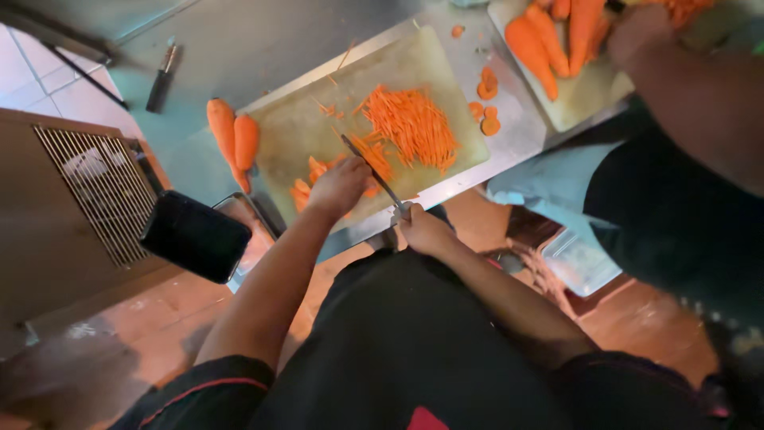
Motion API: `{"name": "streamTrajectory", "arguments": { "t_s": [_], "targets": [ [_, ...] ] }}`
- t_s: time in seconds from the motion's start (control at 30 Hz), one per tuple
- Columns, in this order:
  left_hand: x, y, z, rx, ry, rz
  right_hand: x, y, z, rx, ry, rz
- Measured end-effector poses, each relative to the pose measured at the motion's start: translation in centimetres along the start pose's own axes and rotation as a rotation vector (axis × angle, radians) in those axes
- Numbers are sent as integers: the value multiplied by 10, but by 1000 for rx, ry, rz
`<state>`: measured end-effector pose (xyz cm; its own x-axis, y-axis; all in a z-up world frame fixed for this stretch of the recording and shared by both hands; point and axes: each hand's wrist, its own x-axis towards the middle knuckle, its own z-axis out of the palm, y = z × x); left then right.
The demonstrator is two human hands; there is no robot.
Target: The person slices carrots with a knife on a cutting board and then chops the carrot slices into thin strips.
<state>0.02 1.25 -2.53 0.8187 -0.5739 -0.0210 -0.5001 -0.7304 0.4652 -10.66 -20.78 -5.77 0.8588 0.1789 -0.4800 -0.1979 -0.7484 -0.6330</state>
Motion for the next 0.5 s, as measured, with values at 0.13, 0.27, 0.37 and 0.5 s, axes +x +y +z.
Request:
{"name": "streamTrajectory", "arguments": {
  "t_s": [0.13,0.27,0.37,0.5],
  "targets": [
    [-10,15,-23,51,-241,-165,-1,-20,-21,364,-152,288],
    [-43,18,-34,-48,169,-100,-5,-28,-28,529,-124,193],
    [-77,23,-29,-111,362,-240,-14,-31,-33,528,-158,193],
    [-92,25,-30,-43,337,-467,-20,-34,-37,424,-176,181]
  ]
}}
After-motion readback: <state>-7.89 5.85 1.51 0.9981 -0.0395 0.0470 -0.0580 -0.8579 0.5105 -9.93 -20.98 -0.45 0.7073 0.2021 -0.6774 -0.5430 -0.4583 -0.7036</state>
